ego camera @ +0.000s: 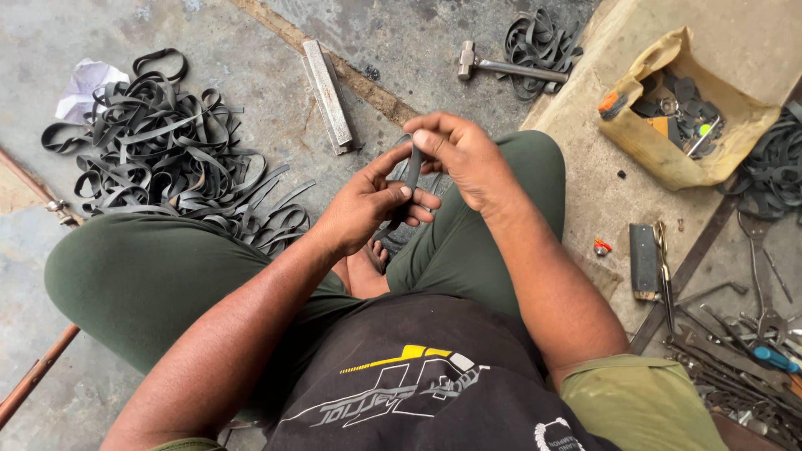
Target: The person sits on the floor and works on rubber belts. They use a lighter to heat a small rubber piece, then use scissors to cut and a hammer to flatten a rubber strip. The person repeatedly handles, stretches, and inspects the rubber strips.
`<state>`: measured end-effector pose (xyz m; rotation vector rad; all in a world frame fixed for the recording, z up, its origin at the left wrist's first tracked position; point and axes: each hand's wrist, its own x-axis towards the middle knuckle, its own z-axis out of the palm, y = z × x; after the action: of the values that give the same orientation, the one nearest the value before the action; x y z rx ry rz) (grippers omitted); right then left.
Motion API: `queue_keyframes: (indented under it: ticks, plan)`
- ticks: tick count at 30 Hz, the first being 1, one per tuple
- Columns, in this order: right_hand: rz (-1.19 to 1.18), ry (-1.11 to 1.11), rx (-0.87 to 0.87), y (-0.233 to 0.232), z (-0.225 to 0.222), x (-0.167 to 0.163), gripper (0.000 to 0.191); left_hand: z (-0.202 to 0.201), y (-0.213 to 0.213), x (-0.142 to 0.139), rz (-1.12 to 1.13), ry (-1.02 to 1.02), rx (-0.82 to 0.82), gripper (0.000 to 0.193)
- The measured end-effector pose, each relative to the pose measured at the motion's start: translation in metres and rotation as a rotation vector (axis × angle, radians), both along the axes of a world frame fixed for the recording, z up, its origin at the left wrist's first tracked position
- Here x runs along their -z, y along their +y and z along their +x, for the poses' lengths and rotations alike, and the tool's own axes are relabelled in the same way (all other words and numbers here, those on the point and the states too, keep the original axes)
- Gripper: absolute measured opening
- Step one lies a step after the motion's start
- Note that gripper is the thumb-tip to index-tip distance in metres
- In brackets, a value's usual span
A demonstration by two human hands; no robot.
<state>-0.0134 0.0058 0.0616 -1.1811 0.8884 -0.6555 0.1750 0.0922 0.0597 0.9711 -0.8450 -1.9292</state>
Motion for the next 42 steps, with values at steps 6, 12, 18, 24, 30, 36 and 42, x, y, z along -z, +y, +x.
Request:
queue_keyframes:
  ticks: [6, 12, 18, 24, 30, 36, 42]
  plan:
    - [-0.102, 0.021, 0.033, 0.011, -0.005, -0.014, 0.035, 0.001, 0.003, -0.005, -0.007, 0.003, -0.005, 0.059]
    - [0.125, -0.181, -0.048, 0.018, -0.001, -0.016, 0.038, 0.004, 0.006, -0.007, -0.039, -0.134, 0.117, 0.050]
    - [-0.072, -0.269, -0.058, 0.013, -0.008, -0.017, 0.046, -0.002, 0.010, 0.001, 0.022, -0.135, 0.102, 0.038]
    - [-0.099, -0.161, -0.047, 0.009, -0.010, -0.019, 0.052, -0.002, 0.010, 0.004, -0.049, -0.123, 0.056, 0.044]
    - [-0.126, -0.149, -0.030, 0.013, -0.004, -0.015, 0.052, -0.002, 0.008, 0.002, -0.045, -0.177, 0.044, 0.051]
    - [-0.246, 0.104, 0.043, 0.019, 0.004, -0.015, 0.031, -0.003, 0.008, 0.006, -0.065, -0.161, 0.044, 0.052]
    - [-0.344, 0.201, 0.165, 0.015, 0.008, -0.015, 0.018, -0.001, 0.005, 0.012, -0.025, -0.098, 0.036, 0.047]
